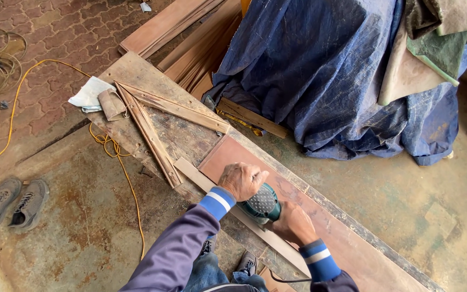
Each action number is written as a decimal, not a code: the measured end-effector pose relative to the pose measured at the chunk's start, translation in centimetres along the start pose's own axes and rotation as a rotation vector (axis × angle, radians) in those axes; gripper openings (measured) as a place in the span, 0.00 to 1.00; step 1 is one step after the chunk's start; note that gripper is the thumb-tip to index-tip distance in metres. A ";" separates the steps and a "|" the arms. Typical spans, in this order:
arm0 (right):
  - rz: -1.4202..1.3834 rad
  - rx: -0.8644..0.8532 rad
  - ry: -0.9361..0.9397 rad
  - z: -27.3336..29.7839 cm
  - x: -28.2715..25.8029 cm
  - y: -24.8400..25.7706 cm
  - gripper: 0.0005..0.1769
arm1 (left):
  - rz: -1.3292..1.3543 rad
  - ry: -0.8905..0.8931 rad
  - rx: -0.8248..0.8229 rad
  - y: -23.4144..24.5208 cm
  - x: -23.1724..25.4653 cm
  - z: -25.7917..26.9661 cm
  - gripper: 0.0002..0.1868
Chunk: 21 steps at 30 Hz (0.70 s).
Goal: Sanding and wiping down a wooden board in a workshop.
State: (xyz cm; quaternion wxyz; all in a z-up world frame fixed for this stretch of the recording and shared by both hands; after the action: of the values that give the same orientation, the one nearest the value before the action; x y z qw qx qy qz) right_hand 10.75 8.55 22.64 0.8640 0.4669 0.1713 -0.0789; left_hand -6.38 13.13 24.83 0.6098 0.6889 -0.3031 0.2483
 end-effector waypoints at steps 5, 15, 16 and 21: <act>-0.023 -0.095 -0.104 1.9 6.0 -1.2 0.25 | 0.037 -0.004 -0.062 -3.9 3.3 1.4 0.25; 0.092 -0.041 -0.164 1.9 23.9 -5.2 0.29 | 0.125 -0.118 0.005 -10.6 11.4 3.4 0.22; 0.086 0.006 -0.169 0.7 28.2 -6.8 0.35 | 0.121 -0.124 -0.006 -11.7 12.1 3.5 0.22; 0.048 0.048 -0.116 -2.9 29.8 -6.3 0.41 | 0.135 -0.171 0.006 -15.5 14.0 3.2 0.23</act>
State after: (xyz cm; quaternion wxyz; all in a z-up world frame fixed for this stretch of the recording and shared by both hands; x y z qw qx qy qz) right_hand 35.89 8.18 5.22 0.8627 0.4860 0.1076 -0.0891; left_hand 14.40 9.50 23.73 0.5615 0.6874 -0.3990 0.2303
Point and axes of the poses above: each hand's wrist, its own z-axis away from the middle knuckle, its own y-axis out of the back of the hand, x = y × z, the point moved 8 cm from there along -z, towards the middle knuckle, and after that the axes turned 6 degrees about x, right-handed, at the moved point
